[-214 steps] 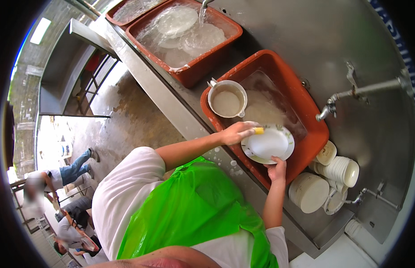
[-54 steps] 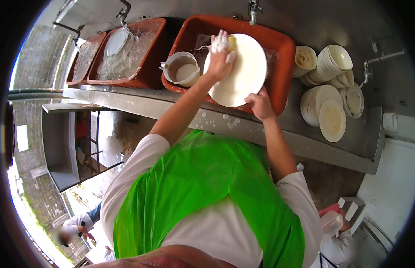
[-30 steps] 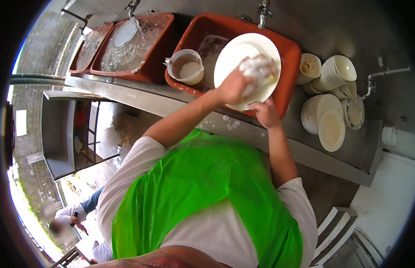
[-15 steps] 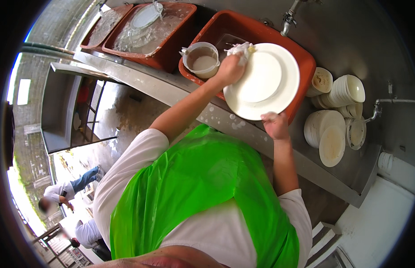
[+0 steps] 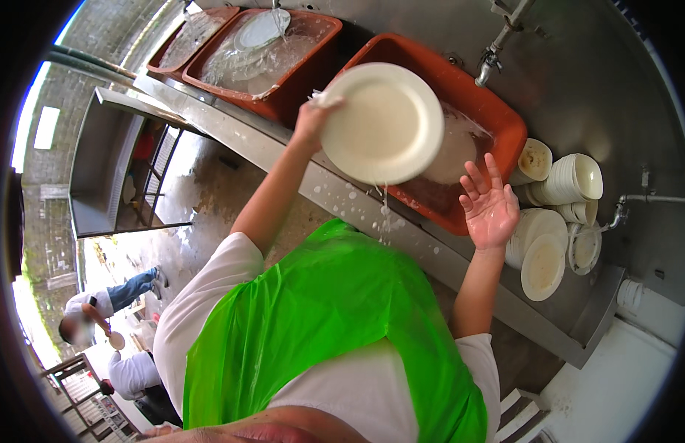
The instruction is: The person washes white plates and bowls in a three-compartment sink using a yellow sponge. They scrub each item under running water and place the cleaned items into a red tray. The person continues this process for multiple dishes throughout the clip.
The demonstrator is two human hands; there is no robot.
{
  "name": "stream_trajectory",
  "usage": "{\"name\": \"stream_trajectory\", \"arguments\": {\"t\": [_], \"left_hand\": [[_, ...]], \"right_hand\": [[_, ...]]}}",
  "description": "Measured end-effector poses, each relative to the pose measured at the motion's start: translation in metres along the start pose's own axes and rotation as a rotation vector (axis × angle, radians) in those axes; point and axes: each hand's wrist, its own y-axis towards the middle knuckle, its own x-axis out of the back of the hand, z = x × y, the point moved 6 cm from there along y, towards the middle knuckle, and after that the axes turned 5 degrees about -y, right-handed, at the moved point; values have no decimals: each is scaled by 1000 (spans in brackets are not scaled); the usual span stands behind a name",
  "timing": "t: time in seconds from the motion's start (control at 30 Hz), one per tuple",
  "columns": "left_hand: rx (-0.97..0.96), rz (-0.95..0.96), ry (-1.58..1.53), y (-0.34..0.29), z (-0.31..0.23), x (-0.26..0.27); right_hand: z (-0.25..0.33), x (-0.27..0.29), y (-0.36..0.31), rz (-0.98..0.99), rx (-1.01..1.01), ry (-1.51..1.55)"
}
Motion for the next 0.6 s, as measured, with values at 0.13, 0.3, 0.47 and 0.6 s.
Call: {"name": "stream_trajectory", "arguments": {"t": [0.13,0.3,0.47,0.6], "left_hand": [[173,-199,-573,58,6,78],[31,169,-256,33,-35,14],[48,232,398,-2,28,-35],[-98,305,869,-23,101,-44]], "right_hand": [[13,52,-9,-104,16,-36],[6,137,6,-433,-82,-148],[-35,236,32,-922,-329,-444],[-65,310,41,-1243,-623,-443]]}}
